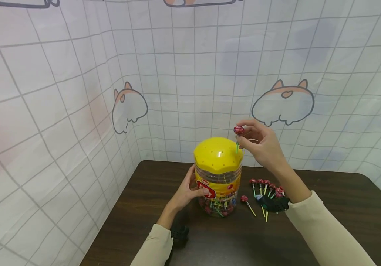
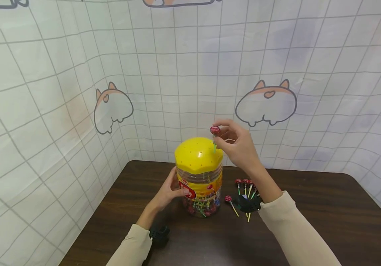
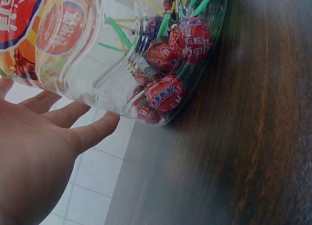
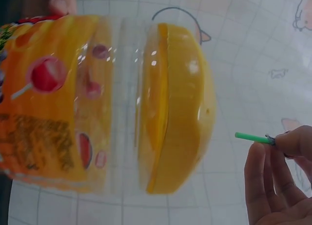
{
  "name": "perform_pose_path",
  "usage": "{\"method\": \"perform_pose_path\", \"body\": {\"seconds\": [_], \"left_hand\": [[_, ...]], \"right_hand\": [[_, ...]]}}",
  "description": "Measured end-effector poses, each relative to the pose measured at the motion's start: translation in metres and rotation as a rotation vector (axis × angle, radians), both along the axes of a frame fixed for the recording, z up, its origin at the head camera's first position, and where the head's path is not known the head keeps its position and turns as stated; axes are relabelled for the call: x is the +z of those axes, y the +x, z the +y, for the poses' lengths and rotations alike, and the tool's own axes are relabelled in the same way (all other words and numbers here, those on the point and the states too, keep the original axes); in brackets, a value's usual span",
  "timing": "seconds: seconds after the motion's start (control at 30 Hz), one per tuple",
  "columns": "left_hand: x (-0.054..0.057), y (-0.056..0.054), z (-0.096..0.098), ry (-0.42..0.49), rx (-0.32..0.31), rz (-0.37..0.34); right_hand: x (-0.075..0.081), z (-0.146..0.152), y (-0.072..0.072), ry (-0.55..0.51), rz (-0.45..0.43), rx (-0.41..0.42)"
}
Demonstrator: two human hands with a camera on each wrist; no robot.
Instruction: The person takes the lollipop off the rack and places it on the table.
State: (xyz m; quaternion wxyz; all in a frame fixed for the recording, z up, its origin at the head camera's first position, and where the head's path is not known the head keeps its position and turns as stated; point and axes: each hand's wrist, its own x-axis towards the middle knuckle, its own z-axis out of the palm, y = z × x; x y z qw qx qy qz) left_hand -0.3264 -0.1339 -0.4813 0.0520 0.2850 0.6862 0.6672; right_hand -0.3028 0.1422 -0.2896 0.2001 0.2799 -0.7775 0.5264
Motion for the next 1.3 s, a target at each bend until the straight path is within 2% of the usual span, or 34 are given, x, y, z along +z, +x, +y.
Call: {"method": "perform_pose_path", "body": {"seconds": [0.33, 0.7, 1.1, 1.3], "left_hand": [[0.001, 0.001, -0.001, 0.007, 0.001, -0.001], [0.000, 0.000, 0.000, 0.003, -0.001, 0.008], [-0.002, -0.001, -0.001, -0.005, 0.000, 0.012], [-0.001, -0.001, -0.001, 0.004, -0.010, 0.002]], "right_hand": [[-0.021, 0.039, 0.011, 0.003, -0.051, -0.039], [-0.058, 0.081, 0.019, 0.063, -0.108, -0.131], [-0.096, 0.114, 0.025, 0.091, -0.127, -0.162], [-0.120, 0.133, 0.030, 0.127, -0.233, -0.180]]}}
